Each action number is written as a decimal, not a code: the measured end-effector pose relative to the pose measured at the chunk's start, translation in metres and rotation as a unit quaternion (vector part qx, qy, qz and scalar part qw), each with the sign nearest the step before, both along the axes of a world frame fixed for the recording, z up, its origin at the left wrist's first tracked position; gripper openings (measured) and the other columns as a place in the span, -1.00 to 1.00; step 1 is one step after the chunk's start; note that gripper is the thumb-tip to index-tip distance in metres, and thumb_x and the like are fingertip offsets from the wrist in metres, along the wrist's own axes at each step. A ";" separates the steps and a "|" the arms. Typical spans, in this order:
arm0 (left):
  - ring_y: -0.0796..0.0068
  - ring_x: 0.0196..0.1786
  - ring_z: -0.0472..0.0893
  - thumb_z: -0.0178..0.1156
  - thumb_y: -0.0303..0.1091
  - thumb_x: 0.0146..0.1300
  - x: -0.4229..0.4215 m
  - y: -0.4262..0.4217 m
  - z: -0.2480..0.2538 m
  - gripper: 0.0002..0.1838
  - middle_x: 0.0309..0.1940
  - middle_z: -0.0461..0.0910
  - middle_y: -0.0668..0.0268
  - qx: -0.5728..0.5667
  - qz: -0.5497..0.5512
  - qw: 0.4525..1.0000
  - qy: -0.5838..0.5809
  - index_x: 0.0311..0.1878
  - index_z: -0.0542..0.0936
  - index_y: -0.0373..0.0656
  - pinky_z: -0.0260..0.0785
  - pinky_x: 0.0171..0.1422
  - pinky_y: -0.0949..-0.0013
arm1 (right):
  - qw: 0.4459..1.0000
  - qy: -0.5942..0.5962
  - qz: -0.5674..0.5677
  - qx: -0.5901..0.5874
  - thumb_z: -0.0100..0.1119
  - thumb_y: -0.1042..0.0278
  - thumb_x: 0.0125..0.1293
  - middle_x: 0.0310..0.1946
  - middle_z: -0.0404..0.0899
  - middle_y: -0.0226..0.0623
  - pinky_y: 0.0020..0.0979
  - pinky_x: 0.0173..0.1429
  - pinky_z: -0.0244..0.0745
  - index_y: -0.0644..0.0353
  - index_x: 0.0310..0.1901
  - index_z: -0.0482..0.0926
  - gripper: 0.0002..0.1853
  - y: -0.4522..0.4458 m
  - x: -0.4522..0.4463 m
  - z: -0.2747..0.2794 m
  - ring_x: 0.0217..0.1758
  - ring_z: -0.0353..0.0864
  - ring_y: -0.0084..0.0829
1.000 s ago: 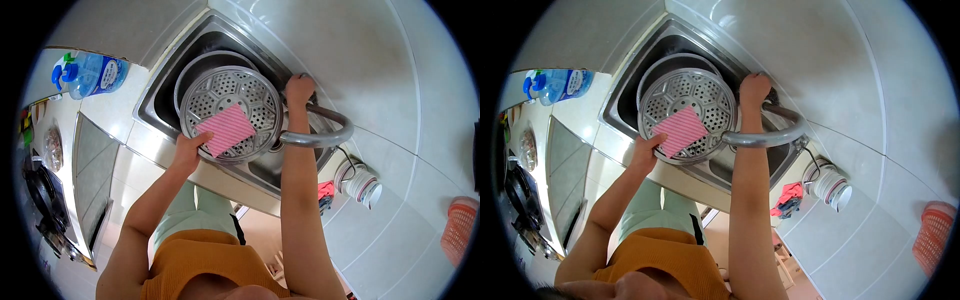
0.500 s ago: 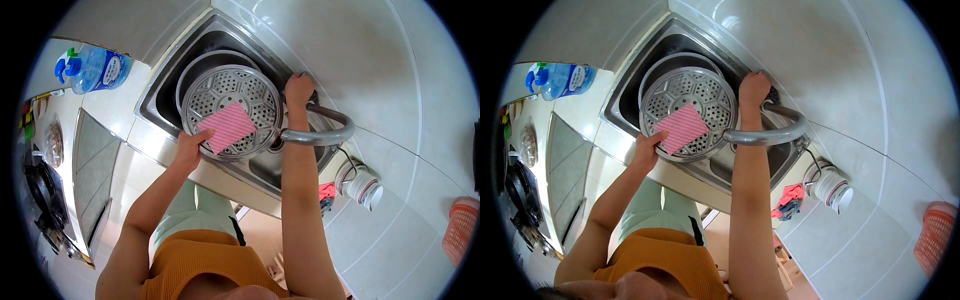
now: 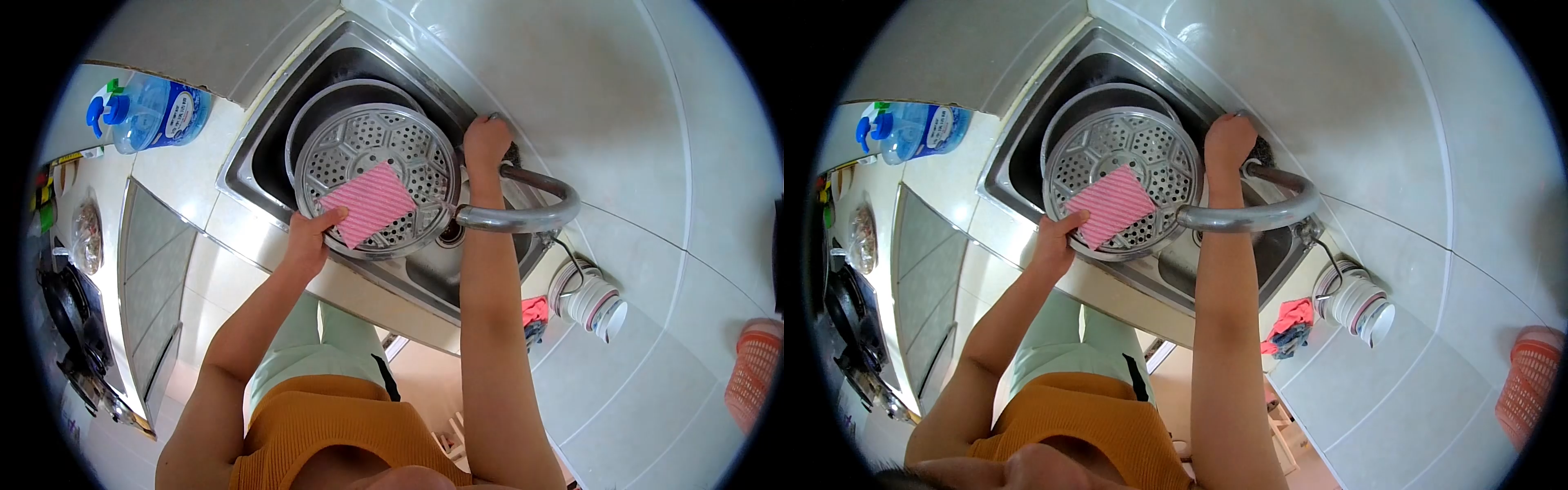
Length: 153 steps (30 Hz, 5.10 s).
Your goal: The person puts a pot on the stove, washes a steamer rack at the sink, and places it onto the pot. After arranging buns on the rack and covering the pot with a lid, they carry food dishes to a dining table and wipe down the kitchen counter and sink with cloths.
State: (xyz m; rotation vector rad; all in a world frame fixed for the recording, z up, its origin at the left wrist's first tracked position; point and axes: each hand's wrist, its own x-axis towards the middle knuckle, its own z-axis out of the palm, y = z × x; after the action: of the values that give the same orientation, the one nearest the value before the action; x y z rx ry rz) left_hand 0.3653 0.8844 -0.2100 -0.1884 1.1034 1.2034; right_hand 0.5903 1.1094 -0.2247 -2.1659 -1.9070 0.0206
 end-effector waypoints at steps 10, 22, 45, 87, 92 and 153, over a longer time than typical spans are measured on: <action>0.36 -0.15 0.66 0.32 -0.61 0.08 0.001 0.000 0.002 -0.65 -0.15 0.65 0.17 -0.015 0.006 1.000 0.003 -0.02 0.54 -0.35 0.52 0.02 0.32 | 0.999 0.021 -0.031 -0.010 0.05 0.33 0.26 -0.47 0.60 0.20 -0.06 -0.19 0.56 0.46 -0.48 0.63 -0.67 -0.001 -0.005 0.005 -0.35 0.65 0.11; 0.36 -0.18 0.67 0.31 -0.61 0.09 0.003 -0.002 0.000 -0.69 -0.18 0.66 0.18 -0.012 0.023 1.000 0.005 -0.06 0.56 -0.35 0.53 -0.02 0.33 | 1.000 0.007 0.018 0.014 0.02 0.38 0.26 -0.51 0.59 0.19 -0.03 -0.23 0.56 0.44 -0.50 0.61 -0.69 -0.001 -0.001 -0.002 -0.41 0.64 0.13; -0.02 0.42 0.23 0.01 -0.56 0.17 0.001 0.043 -0.027 -0.49 0.31 0.34 -0.02 0.295 -0.294 0.612 0.672 0.26 0.44 -0.23 -0.06 0.53 0.07 | 0.431 0.846 -0.246 -0.195 -0.04 0.06 0.47 0.22 0.42 -0.28 -0.13 0.33 0.37 0.12 0.27 0.32 -0.54 -0.173 -0.079 0.022 0.26 0.42 -0.27; 0.07 0.51 0.07 0.14 -0.25 0.18 0.009 0.068 -0.002 -0.23 0.47 0.08 0.05 0.435 -0.420 0.567 0.560 0.44 0.14 -0.25 -0.14 0.56 0.08 | 0.573 0.764 -0.261 -0.143 -0.18 0.00 0.52 0.20 0.38 -0.12 -0.34 0.23 0.38 0.29 0.31 0.22 -0.45 -0.130 -0.078 0.048 0.18 0.44 -0.26; 0.05 0.22 0.50 0.25 -0.58 0.02 -0.049 0.047 -0.020 -0.40 0.19 0.49 0.03 0.371 -0.372 0.590 0.613 0.22 0.47 -0.20 0.37 0.30 0.20 | 0.793 0.574 -0.183 -0.092 0.11 0.12 0.36 0.40 0.04 0.17 -0.26 0.49 -0.05 0.35 0.44 -0.10 -0.18 -0.119 -0.097 0.019 0.46 0.12 -0.04; -0.08 0.12 0.49 -0.08 -0.36 0.41 0.021 0.118 -0.108 -0.65 0.06 0.52 -0.06 0.119 -0.148 0.736 0.649 0.16 0.48 -0.29 0.28 0.26 0.09 | 0.653 0.723 -0.162 -0.156 0.18 0.04 0.36 0.05 0.49 -0.22 -0.35 0.07 0.45 0.30 0.16 0.40 -0.47 -0.154 -0.052 0.031 0.01 0.48 -0.40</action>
State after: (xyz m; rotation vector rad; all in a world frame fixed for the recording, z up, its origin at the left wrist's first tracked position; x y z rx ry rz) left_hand 0.3866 1.0020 -0.3177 1.1863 2.0262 1.0960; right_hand 0.5382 0.9557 -0.1937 -1.5068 -0.5327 1.5498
